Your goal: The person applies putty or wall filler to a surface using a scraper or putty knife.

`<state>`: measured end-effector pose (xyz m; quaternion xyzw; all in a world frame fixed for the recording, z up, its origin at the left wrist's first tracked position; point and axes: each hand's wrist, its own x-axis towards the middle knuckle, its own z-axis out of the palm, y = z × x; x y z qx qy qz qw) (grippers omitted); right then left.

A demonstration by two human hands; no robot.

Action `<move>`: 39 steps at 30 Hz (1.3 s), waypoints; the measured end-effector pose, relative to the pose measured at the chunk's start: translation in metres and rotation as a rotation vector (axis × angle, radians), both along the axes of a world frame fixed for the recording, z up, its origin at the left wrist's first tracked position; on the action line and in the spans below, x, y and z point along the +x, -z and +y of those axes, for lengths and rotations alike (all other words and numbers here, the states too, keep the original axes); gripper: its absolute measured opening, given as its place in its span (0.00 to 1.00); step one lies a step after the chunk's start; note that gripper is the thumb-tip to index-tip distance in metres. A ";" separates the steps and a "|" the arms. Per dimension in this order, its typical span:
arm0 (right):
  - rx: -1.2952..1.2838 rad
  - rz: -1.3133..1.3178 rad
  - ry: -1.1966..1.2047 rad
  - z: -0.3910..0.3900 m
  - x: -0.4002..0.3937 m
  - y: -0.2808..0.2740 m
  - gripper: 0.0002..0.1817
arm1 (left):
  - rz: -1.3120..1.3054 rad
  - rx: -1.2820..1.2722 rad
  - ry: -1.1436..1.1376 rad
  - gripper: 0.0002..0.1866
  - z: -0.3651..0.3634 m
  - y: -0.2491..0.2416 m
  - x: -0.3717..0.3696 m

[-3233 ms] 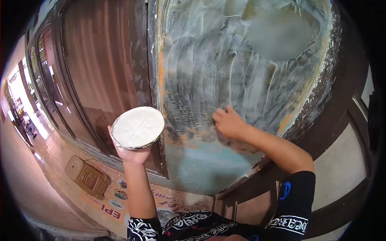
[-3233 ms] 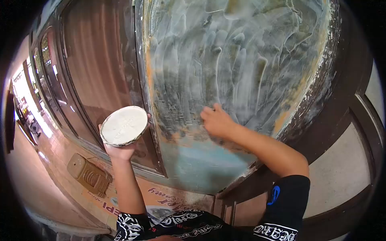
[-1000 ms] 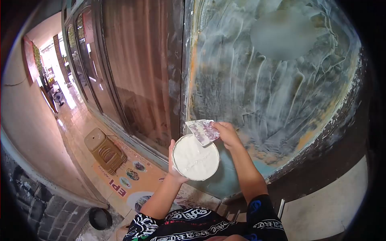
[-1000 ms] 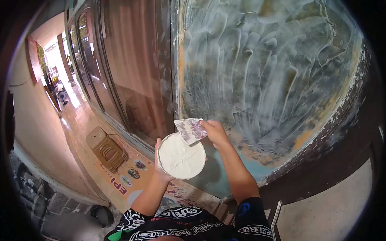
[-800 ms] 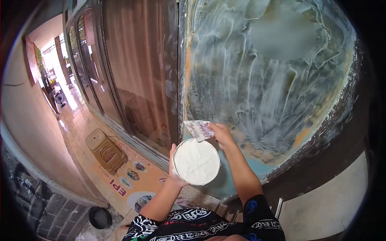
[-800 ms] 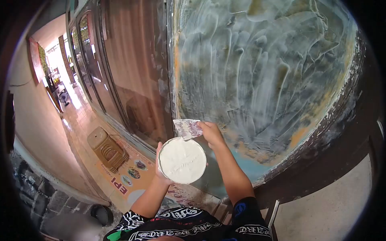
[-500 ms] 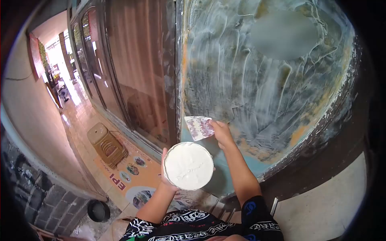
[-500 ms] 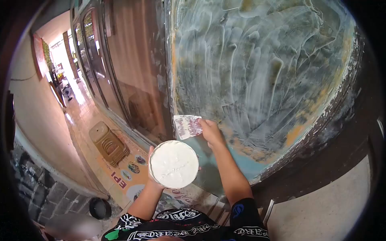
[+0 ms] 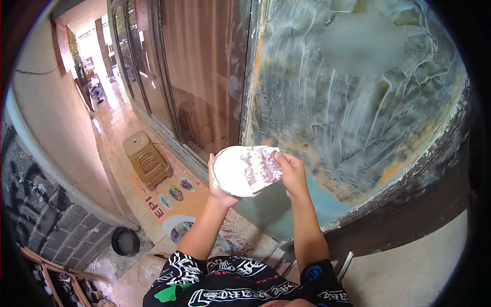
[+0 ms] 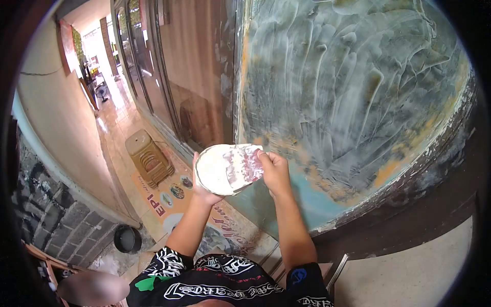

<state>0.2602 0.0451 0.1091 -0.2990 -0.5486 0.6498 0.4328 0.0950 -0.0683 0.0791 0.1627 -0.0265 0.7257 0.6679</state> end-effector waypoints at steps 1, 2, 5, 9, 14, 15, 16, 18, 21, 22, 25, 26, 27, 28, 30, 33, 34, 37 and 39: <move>0.182 -0.133 0.077 0.005 0.001 0.005 0.15 | -0.002 -0.022 -0.012 0.46 0.001 0.001 0.001; 0.364 -0.267 0.155 0.010 0.002 0.009 0.15 | -0.003 -0.043 -0.023 0.46 0.003 0.002 0.002; 0.135 -0.119 0.132 0.009 0.000 -0.003 0.16 | -0.005 -0.068 -0.017 0.46 0.005 -0.004 0.003; 0.106 -0.126 0.135 0.012 -0.011 -0.007 0.16 | 0.007 -0.061 0.033 0.46 0.016 -0.006 -0.006; 0.021 -0.035 0.093 0.016 -0.020 -0.025 0.12 | 0.024 0.004 0.102 0.47 0.030 -0.019 -0.023; 0.083 -0.064 0.094 0.021 -0.025 -0.019 0.13 | 0.002 0.032 0.130 0.46 0.036 -0.020 -0.027; 0.080 -0.065 0.098 0.027 -0.027 -0.013 0.13 | 0.001 0.029 0.135 0.46 0.040 -0.021 -0.030; 0.489 -0.315 0.317 0.038 -0.031 -0.012 0.13 | 0.059 0.018 0.095 0.46 0.046 -0.024 -0.036; 0.194 -0.142 0.212 0.034 -0.035 -0.032 0.13 | 0.013 0.042 0.139 0.46 0.051 -0.028 -0.042; 0.080 -0.063 0.168 0.032 -0.037 -0.039 0.13 | 0.020 0.054 0.152 0.46 0.054 -0.029 -0.043; 0.121 -0.091 0.177 0.044 -0.040 -0.034 0.12 | 0.029 0.045 0.151 0.46 0.059 -0.031 -0.047; 0.153 -0.120 0.198 0.046 -0.040 -0.035 0.12 | 0.026 0.045 0.155 0.46 0.059 -0.032 -0.049; 0.105 -0.071 0.191 0.045 -0.039 -0.039 0.12 | 0.039 0.076 0.151 0.46 0.060 -0.030 -0.049; 0.109 -0.070 0.191 0.045 -0.041 -0.042 0.12 | 0.040 0.080 0.151 0.46 0.062 -0.029 -0.050; 0.043 -0.033 0.168 0.042 -0.045 -0.045 0.12 | 0.014 0.087 0.175 0.46 0.065 -0.027 -0.051; 0.243 -0.200 0.209 0.049 -0.048 -0.040 0.12 | 0.018 0.094 0.187 0.46 0.068 -0.028 -0.053; 0.365 -0.285 0.230 0.053 -0.047 -0.040 0.13 | 0.032 0.091 0.173 0.46 0.068 -0.027 -0.054; 0.166 -0.180 0.132 0.056 -0.045 -0.049 0.13 | 0.012 0.110 0.199 0.46 0.069 -0.028 -0.056; 0.299 -0.259 0.183 0.054 -0.054 -0.047 0.18 | 0.023 0.076 0.193 0.46 0.073 -0.026 -0.057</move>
